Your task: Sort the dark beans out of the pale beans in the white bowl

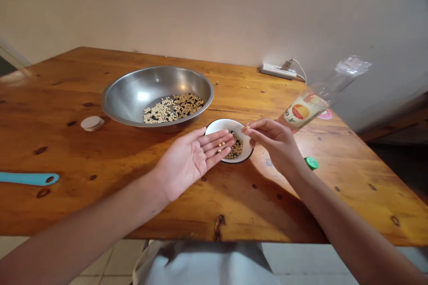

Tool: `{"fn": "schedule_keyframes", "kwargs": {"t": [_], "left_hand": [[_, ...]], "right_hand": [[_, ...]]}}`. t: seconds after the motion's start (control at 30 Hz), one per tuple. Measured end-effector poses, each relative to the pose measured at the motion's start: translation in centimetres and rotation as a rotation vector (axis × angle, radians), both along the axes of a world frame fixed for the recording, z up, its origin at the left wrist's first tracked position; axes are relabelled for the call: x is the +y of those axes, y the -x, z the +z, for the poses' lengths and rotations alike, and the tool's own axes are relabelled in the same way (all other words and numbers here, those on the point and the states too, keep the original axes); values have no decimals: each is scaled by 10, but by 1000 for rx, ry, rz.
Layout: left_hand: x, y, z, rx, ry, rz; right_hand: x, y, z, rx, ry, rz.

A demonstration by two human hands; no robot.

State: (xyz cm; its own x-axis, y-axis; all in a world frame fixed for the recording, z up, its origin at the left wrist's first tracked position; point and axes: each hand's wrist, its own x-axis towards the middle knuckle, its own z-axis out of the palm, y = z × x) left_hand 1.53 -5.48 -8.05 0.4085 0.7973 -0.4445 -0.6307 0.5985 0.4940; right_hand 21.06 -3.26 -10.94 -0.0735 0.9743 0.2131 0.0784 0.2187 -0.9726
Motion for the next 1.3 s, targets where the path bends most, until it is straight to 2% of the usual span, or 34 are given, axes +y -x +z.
{"fn": "schedule_keyframes", "kwargs": {"t": [0.23, 0.4, 0.53, 0.87, 1.3], "left_hand": [[0, 0, -1, -14, -7, -41], [-1, 1, 0, -11, 0, -37], [-1, 0, 1, 0, 2, -32], [0, 1, -1, -7, -4, -38], [0, 1, 0, 16, -11, -35]], "right_hand": [[-2, 1, 1, 46, 16, 92], [-2, -1, 2, -16, -18, 139], [-2, -2, 2, -47, -27, 119], [-2, -1, 5, 92, 42, 111], [-10, 5, 9, 39, -19, 117]]}}
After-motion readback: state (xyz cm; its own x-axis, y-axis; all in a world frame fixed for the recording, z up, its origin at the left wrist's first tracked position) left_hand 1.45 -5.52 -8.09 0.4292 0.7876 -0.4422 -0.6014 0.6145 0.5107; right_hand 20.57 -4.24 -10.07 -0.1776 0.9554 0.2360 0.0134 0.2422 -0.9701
